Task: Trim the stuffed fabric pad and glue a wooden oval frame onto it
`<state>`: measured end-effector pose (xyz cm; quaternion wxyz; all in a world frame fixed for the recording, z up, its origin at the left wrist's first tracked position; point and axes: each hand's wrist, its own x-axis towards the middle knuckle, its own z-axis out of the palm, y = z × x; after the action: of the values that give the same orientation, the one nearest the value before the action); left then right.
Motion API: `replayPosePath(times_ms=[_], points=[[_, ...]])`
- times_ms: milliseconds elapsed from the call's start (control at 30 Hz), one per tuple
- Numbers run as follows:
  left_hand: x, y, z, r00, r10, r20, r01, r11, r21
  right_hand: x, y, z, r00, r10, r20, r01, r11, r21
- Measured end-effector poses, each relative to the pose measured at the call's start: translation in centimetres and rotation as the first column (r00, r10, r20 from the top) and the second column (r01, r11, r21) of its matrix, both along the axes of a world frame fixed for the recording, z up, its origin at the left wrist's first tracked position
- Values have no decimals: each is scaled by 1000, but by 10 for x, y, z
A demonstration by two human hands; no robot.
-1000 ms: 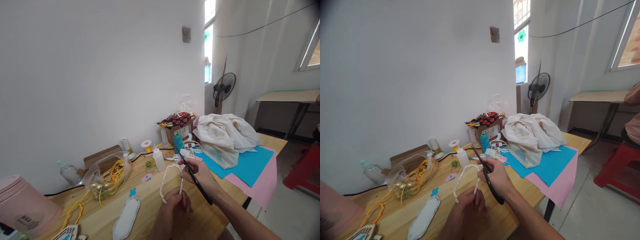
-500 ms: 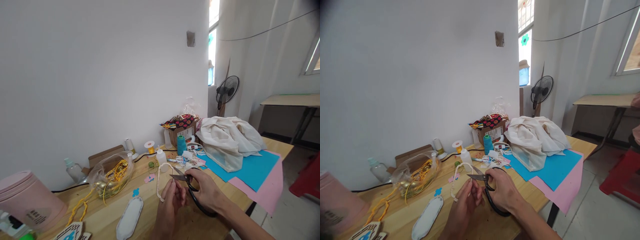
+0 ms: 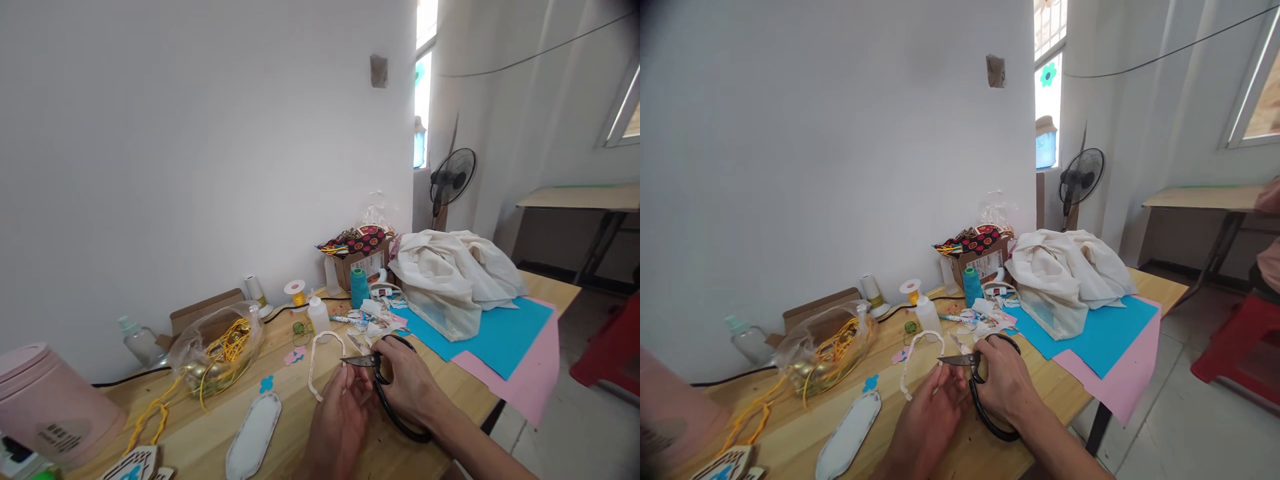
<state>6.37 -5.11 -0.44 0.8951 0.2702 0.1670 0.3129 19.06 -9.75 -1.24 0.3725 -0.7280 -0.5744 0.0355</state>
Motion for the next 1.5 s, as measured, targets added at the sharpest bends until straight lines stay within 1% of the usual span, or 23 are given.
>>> replayPosePath(times_ms=[67,200,267,500,667,767,833,933,1033,1100,1200,1300,1433,1500], points=[[1,-1,0,1000,15,-12,-16,999,-36,0,1,-1,1000,-19,0,19,1000,-4],[1,-4,2,1000,18,-18,-19,998,-59,2,1,-2,998,-67,-5,67,998,-1],[1,-4,3,1000,10,-13,-11,998,-58,2,1,-1,998,-62,-4,62,998,6],[-1,-3,0,999,-6,-38,9,996,91,0,-2,1,1000,-3,6,3,1000,8],[-1,-1,-1,998,-10,-58,19,986,163,-1,-3,1,1000,30,7,-30,1000,0],[0,-5,0,999,1,-55,9,981,194,0,-2,0,1000,19,-6,-19,1000,-7],[2,-10,1,998,-2,-57,13,981,191,3,1,0,1000,-23,-19,23,1000,-9],[4,-17,3,997,-37,-62,47,987,153,8,6,0,995,-95,-35,94,995,-14],[2,-14,5,998,-29,-57,35,994,107,10,8,0,993,-110,-51,111,994,6],[-1,-8,6,998,13,-67,-8,996,85,9,6,0,994,-93,-62,95,995,31],[-3,0,7,997,40,-68,-36,998,60,6,4,1,998,-10,-57,12,999,45],[-2,1,6,998,23,-52,-20,998,58,3,3,1,998,54,-39,-52,998,39],[-2,-2,5,1000,-8,-25,11,994,106,4,2,1,997,78,-25,-77,996,35],[-2,-2,5,999,-9,-36,13,994,105,4,2,2,996,83,-18,-82,996,32]])
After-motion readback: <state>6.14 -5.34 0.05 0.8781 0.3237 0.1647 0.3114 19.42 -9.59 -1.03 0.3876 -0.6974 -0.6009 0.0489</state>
